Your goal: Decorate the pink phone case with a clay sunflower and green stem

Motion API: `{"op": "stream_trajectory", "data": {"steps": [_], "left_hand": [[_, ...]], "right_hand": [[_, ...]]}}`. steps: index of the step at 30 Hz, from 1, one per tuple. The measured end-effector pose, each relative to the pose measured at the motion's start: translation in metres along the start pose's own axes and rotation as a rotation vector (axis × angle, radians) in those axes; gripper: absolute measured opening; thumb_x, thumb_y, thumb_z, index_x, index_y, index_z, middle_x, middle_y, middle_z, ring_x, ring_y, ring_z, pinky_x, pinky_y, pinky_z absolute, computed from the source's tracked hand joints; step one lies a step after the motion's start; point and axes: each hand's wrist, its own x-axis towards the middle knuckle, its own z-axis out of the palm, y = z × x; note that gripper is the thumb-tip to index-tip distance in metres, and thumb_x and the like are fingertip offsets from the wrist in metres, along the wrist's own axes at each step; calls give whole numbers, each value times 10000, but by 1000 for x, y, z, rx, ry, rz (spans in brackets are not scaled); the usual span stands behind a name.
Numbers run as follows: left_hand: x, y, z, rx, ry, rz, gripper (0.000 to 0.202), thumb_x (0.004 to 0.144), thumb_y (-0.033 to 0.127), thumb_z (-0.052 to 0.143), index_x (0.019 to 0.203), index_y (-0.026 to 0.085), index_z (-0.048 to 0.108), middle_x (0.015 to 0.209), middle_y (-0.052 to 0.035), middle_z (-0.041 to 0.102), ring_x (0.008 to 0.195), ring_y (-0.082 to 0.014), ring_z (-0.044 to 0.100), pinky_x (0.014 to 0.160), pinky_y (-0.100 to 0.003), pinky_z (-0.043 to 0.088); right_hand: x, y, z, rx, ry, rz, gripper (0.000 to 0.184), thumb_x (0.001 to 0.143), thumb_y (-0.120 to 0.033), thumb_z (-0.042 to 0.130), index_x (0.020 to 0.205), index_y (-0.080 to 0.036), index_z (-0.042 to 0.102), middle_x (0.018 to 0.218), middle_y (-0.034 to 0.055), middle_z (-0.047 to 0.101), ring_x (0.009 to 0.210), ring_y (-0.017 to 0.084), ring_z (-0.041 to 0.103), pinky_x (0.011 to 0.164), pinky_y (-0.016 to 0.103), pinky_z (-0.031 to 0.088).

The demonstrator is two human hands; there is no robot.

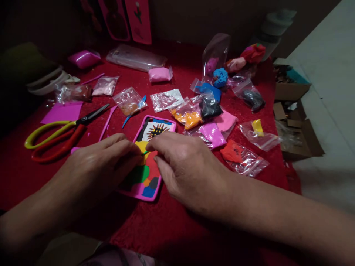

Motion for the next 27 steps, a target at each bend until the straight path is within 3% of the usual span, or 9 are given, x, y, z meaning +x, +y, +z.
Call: {"op": "stream_trajectory", "data": {"steps": [8, 17, 23, 27], "left_hand": [[-1, 0, -3, 15, 87, 36, 172, 1001, 238, 464, 851, 208, 542, 772, 20, 544, 562, -148, 556, 510, -281, 326], [-2, 1, -5, 10, 13, 33, 160, 990, 214, 488, 843, 209, 551, 762, 19, 512, 549, -166, 557, 506, -308, 335], [-5, -1, -3, 16, 13, 38, 118, 976, 200, 512, 861, 212, 540, 766, 26, 503, 554, -168, 547, 507, -312, 335], [-5, -2, -2, 41, 29, 70, 101, 962, 180, 529, 866, 209, 529, 773, 23, 499, 568, -169, 559, 488, -300, 324]], "right_hand": [[-3, 2, 3, 18, -4, 27, 195, 912, -43, 544, 965, -150, 698, 916, 71, 749, 818, 186, 703, 745, 313, 557], [-4, 4, 4, 40, 31, -1, 274, 919, -43, 529, 1095, -191, 679, 1001, 53, 762, 903, 192, 712, 801, 330, 581], [-6, 6, 10, -26, 20, -129, 320, 922, -26, 497, 1198, -83, 650, 1060, 134, 746, 984, 230, 679, 883, 382, 571], [-4, 8, 10, -88, -1, -159, 392, 915, -10, 456, 1267, -74, 616, 1066, 137, 728, 964, 242, 649, 859, 413, 575]]}}
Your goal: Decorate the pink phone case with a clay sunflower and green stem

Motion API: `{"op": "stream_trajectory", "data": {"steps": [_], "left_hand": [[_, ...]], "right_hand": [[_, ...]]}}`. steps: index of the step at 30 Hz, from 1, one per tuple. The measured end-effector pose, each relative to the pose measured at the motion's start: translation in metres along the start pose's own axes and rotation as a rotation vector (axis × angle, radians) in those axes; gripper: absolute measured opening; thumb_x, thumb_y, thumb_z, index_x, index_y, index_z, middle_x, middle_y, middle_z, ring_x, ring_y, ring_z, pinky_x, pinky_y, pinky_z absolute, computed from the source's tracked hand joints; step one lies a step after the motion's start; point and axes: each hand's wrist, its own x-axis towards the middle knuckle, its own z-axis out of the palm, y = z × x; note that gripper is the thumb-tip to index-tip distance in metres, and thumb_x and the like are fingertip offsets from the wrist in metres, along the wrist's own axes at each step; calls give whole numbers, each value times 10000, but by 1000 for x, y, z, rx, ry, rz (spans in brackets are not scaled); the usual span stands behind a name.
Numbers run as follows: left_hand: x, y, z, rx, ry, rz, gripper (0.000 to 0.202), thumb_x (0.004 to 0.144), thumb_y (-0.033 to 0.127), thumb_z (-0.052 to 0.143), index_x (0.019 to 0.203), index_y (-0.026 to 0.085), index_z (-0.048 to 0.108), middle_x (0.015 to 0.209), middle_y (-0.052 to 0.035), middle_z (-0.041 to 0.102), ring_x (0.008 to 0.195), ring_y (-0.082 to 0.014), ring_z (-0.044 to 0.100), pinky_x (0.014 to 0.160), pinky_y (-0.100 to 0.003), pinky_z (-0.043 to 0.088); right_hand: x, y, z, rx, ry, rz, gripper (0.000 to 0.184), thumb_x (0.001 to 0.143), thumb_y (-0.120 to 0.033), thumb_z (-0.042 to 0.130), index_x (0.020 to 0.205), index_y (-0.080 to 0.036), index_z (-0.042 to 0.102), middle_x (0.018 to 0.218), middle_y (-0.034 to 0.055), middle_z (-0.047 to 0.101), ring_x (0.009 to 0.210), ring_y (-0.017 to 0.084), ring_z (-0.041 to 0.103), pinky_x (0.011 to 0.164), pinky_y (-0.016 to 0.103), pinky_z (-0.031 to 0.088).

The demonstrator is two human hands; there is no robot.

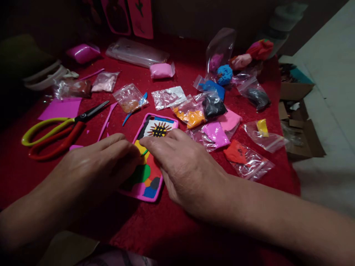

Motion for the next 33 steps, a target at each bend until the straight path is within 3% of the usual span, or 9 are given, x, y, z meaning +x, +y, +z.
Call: {"op": "stream_trajectory", "data": {"steps": [7, 12, 23, 33], "left_hand": [[0, 0, 0, 59, 21, 55, 123, 984, 177, 461, 880, 190, 523, 781, 7, 510, 566, -161, 571, 450, -280, 314], [-1, 0, -1, 33, 31, 72, 118, 974, 144, 464, 873, 191, 502, 775, 16, 491, 527, -144, 540, 443, -280, 339], [0, 4, -3, 250, 84, 75, 190, 954, 149, 476, 774, 209, 488, 695, 17, 427, 472, -156, 441, 401, -279, 251], [-3, -1, 0, 113, 38, 31, 155, 992, 198, 432, 862, 210, 517, 769, 3, 515, 550, -145, 531, 454, -281, 273]], "right_hand": [[2, 1, 4, 4, -95, -46, 489, 948, -40, 447, 1425, -131, 501, 1142, 107, 709, 974, 220, 625, 905, 423, 565], [2, 4, 8, -15, -102, -52, 459, 968, -69, 437, 1421, -77, 510, 1087, 121, 703, 947, 227, 607, 855, 416, 572], [3, 3, 5, -38, -86, -28, 476, 926, -32, 440, 1384, -99, 553, 1007, 117, 705, 948, 228, 621, 778, 375, 575], [3, 3, 4, -26, -51, -44, 490, 901, -5, 441, 1359, -134, 558, 1165, 130, 723, 981, 245, 643, 865, 436, 579]]}}
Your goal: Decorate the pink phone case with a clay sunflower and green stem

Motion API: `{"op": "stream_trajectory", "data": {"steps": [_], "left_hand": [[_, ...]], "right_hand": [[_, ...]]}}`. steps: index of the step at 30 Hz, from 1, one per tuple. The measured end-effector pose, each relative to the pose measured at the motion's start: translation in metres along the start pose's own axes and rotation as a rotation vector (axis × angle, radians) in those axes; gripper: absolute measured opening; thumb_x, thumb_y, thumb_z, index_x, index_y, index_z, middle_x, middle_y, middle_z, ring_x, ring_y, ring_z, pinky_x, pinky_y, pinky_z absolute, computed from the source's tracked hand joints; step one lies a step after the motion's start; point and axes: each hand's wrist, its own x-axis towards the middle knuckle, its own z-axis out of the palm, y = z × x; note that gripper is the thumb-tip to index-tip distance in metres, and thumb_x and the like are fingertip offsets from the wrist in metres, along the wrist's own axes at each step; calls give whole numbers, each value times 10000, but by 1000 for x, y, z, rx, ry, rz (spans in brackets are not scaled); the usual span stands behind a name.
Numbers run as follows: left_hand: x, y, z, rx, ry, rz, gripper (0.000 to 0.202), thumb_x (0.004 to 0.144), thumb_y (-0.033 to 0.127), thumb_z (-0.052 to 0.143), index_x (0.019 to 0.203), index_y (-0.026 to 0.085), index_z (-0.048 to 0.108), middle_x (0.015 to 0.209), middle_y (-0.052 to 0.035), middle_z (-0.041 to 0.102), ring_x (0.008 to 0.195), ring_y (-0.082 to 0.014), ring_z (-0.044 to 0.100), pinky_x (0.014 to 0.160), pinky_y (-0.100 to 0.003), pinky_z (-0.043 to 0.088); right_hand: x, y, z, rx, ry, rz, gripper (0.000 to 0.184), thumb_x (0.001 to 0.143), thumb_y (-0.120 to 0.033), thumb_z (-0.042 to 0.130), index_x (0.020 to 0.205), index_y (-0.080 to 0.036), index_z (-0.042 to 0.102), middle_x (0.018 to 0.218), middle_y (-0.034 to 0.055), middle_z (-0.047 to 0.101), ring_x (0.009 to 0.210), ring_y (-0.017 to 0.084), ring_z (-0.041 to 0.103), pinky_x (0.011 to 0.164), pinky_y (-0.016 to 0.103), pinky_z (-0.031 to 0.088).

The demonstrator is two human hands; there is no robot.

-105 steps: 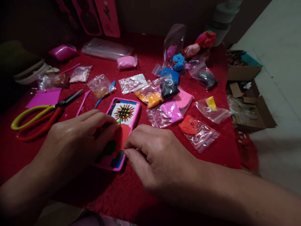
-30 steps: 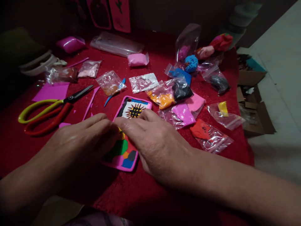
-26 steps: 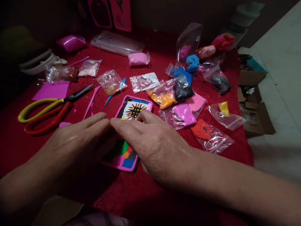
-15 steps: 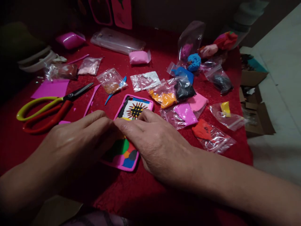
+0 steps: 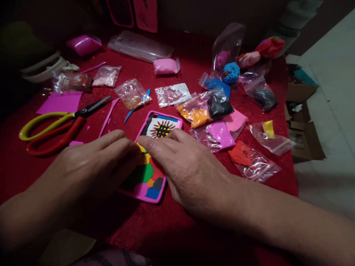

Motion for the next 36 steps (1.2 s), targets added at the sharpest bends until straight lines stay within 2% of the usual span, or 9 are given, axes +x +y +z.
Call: {"op": "stream_trajectory", "data": {"steps": [6, 10, 13, 16, 20, 24, 29, 32, 36], "left_hand": [[-1, -2, -2, -153, 0, -28, 176, 1000, 207, 451, 837, 208, 517, 758, 16, 522, 549, -131, 530, 492, -287, 321], [0, -3, 0, -218, 52, -51, 134, 1014, 262, 491, 963, 194, 595, 821, 6, 574, 592, -129, 549, 508, -280, 345], [-1, -4, 4, -223, 56, -33, 111, 1008, 261, 526, 1039, 220, 625, 807, 19, 529, 574, -116, 497, 486, -262, 306], [-5, -5, 8, -264, 22, -27, 75, 987, 204, 559, 1005, 240, 623, 801, 27, 489, 571, -109, 443, 483, -252, 283], [-7, -6, 8, -323, -2, -27, 116, 973, 159, 554, 957, 247, 628, 808, 23, 484, 585, -113, 447, 492, -251, 294], [-5, -7, 6, -358, 46, -22, 126, 978, 197, 560, 907, 221, 662, 762, 28, 485, 554, -103, 447, 469, -243, 296], [-1, -10, 2, -361, 193, -38, 103, 974, 214, 608, 939, 176, 697, 780, 19, 543, 595, -81, 495, 501, -225, 351], [0, -11, -3, -346, 182, -68, 134, 970, 165, 592, 943, 158, 723, 793, -6, 581, 620, -92, 521, 540, -233, 379], [1, -11, -10, -372, 184, -70, 197, 987, 158, 558, 881, 144, 723, 762, -3, 579, 603, -81, 516, 550, -212, 378]], "right_hand": [[-2, -3, -3, -26, -7, 43, 514, 858, 34, 445, 1342, -78, 580, 1119, 133, 733, 1012, 251, 648, 880, 404, 586], [-2, -3, -3, -3, -6, 21, 484, 887, 28, 436, 1330, -94, 588, 1126, 124, 740, 1022, 234, 664, 902, 395, 583], [-2, -4, -4, -5, 3, 16, 473, 894, 16, 441, 1321, -117, 595, 1118, 117, 745, 1023, 235, 674, 898, 394, 584], [-2, -5, -4, -19, 21, 51, 493, 874, 25, 453, 1331, -96, 594, 1105, 130, 745, 1014, 249, 672, 865, 397, 589], [-3, -4, -3, -45, 19, 45, 483, 858, 43, 465, 1317, -13, 607, 1075, 160, 741, 1002, 258, 662, 854, 386, 583], [-3, -1, -2, -87, 71, 0, 447, 866, 42, 486, 1286, 8, 635, 1022, 148, 748, 935, 241, 660, 834, 357, 581], [-5, -1, -6, -136, 130, 49, 372, 922, -18, 512, 1264, -39, 656, 995, 122, 751, 874, 224, 653, 782, 339, 575], [-6, -3, -8, -156, 137, 64, 362, 923, -15, 514, 1253, -44, 659, 977, 120, 749, 860, 219, 650, 773, 337, 577], [-4, -4, -5, -125, 106, 10, 388, 914, 1, 490, 1271, -13, 642, 989, 138, 750, 880, 232, 643, 778, 363, 578]]}}
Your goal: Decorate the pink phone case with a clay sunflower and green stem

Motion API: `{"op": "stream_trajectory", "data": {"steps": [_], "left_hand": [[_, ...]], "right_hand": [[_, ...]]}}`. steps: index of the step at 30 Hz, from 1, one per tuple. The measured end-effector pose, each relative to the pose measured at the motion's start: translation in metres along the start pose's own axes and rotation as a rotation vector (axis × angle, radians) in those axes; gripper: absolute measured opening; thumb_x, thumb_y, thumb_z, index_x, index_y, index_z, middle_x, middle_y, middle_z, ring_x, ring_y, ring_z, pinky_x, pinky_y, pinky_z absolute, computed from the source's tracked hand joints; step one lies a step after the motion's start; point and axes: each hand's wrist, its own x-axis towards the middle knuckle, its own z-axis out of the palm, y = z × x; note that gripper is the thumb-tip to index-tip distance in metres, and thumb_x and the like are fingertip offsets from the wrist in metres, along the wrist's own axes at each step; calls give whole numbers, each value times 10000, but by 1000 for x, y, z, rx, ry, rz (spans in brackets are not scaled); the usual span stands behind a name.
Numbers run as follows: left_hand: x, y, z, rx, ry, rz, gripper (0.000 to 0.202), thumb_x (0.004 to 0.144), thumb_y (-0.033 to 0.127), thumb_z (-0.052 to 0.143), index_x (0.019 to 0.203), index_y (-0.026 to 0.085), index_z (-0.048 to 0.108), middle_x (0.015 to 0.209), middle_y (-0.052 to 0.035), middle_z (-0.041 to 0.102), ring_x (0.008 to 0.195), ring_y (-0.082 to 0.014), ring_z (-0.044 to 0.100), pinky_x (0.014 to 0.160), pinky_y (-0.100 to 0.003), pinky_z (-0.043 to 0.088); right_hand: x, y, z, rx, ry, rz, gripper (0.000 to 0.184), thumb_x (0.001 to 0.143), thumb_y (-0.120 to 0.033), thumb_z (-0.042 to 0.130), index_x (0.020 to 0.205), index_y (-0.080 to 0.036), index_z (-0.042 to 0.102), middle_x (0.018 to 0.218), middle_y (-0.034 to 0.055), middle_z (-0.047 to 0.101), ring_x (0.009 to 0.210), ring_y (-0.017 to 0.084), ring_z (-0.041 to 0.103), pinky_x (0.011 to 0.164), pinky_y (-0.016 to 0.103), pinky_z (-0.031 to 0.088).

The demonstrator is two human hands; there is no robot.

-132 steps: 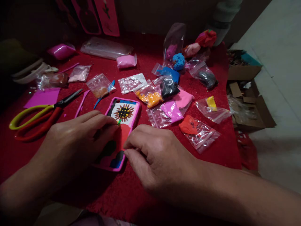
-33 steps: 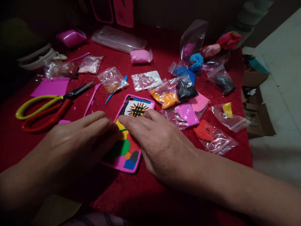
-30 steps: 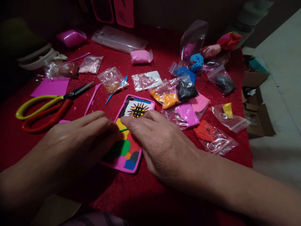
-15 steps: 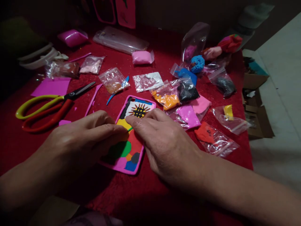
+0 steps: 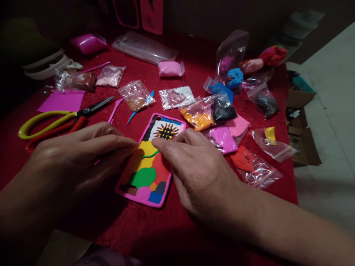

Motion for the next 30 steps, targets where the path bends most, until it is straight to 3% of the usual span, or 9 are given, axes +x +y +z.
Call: {"op": "stream_trajectory", "data": {"steps": [9, 16, 24, 30], "left_hand": [[-8, -7, 9, -84, -70, -44, 153, 985, 179, 576, 858, 180, 662, 785, 34, 510, 608, -61, 478, 524, -194, 331], [-5, -5, 17, 23, -134, -31, 176, 982, 169, 580, 808, 191, 568, 785, 43, 438, 599, -78, 408, 517, -243, 258], [-8, -8, 20, 81, -164, 24, 157, 975, 151, 545, 840, 199, 481, 844, 27, 433, 623, -104, 406, 535, -268, 293], [-9, -9, 17, 82, -105, 18, 64, 982, 206, 562, 927, 212, 594, 858, 21, 509, 632, -107, 484, 505, -245, 335]], "right_hand": [[5, -2, 7, 12, -110, -113, 420, 922, -12, 471, 1325, 8, 591, 1072, 137, 754, 954, 236, 616, 914, 404, 547], [4, -1, 8, 35, -124, -92, 418, 940, -8, 448, 1336, -15, 582, 1092, 139, 755, 966, 240, 625, 884, 403, 552], [4, 1, 8, 70, -141, -83, 405, 946, -17, 446, 1321, -44, 595, 1123, 133, 753, 968, 252, 636, 862, 420, 557], [4, -1, -1, 15, -67, -41, 439, 908, 28, 476, 1324, -27, 606, 1050, 120, 751, 954, 227, 624, 832, 368, 573]]}}
